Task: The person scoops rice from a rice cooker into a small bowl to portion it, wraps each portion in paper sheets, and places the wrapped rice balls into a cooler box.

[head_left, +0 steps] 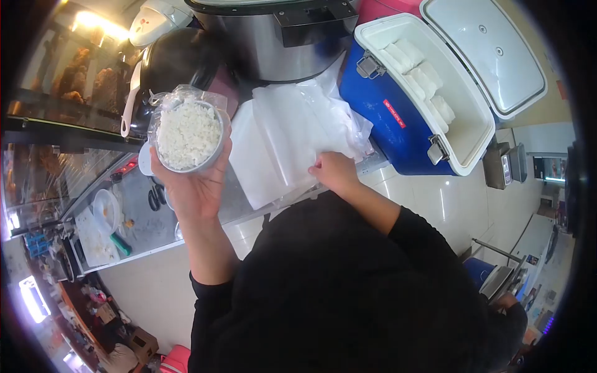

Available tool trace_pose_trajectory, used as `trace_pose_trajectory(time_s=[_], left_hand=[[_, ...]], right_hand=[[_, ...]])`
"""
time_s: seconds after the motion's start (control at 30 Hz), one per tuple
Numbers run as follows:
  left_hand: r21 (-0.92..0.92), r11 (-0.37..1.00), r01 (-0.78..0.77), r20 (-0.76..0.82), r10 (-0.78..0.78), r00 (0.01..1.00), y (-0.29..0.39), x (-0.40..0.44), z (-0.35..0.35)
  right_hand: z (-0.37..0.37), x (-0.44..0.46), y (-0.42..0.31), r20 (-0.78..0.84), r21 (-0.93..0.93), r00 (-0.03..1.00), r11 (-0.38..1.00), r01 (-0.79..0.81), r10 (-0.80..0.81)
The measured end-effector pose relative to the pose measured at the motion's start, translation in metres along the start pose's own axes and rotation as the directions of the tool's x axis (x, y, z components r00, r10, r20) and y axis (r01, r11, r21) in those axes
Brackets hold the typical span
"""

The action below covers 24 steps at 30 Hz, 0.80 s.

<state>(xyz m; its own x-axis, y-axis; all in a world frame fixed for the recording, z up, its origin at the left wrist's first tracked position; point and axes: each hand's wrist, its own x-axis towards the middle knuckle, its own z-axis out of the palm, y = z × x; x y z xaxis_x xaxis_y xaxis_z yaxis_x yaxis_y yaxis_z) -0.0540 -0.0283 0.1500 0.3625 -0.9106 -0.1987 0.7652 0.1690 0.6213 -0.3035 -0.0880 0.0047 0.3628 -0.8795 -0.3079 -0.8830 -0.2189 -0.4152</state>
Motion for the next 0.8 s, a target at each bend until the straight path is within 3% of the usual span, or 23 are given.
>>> trace_pose_trajectory(time_s=[0.07,0.17,0.27,0.37,0.47,0.57,0.67,0.7,0.8], left_hand=[[-0.032,0.999,-0.008,0.054,0.010,0.998,0.005,-0.004,-0.007],[-0.039,0.999,-0.037,0.057,0.039,0.998,0.007,-0.010,-0.010],[-0.039,0.998,-0.040,0.044,0.042,0.998,0.006,-0.011,-0.011],[0.000,0.999,-0.034,0.035,0.034,0.999,0.004,-0.009,-0.008],[0.017,1.000,-0.011,0.016,0.011,1.000,0.000,-0.008,-0.005],[0.063,0.998,-0.009,-0.057,0.012,0.998,-0.011,-0.005,-0.005],[0.100,0.994,0.036,-0.071,-0.029,0.997,-0.025,0.004,-0.010],[0.106,0.993,0.059,-0.065,-0.052,0.997,-0.030,0.007,-0.015],[-0.041,0.990,0.138,-0.036,-0.139,0.990,-0.054,0.020,-0.039]], right_hand=[[-0.005,0.002,-0.004,-0.053,0.024,0.999,1.000,-0.009,0.010],[-0.024,-0.008,-0.016,-0.268,0.017,0.911,0.944,0.328,-0.312],[-0.030,-0.011,-0.038,-0.303,0.062,0.763,0.787,0.614,-0.571],[-0.025,-0.018,-0.063,-0.202,-0.139,0.653,0.682,0.718,-0.729],[-0.019,-0.018,-0.084,-0.009,-0.194,0.615,0.605,0.772,-0.788],[-0.017,-0.019,-0.109,0.247,-0.264,0.670,0.616,0.742,-0.700],[0.002,-0.016,-0.113,0.310,0.101,0.569,0.621,0.777,-0.762],[0.006,-0.015,-0.113,0.290,0.124,0.529,0.580,0.805,-0.797],[0.014,-0.006,-0.101,0.092,0.342,0.447,0.450,0.825,-0.890]])
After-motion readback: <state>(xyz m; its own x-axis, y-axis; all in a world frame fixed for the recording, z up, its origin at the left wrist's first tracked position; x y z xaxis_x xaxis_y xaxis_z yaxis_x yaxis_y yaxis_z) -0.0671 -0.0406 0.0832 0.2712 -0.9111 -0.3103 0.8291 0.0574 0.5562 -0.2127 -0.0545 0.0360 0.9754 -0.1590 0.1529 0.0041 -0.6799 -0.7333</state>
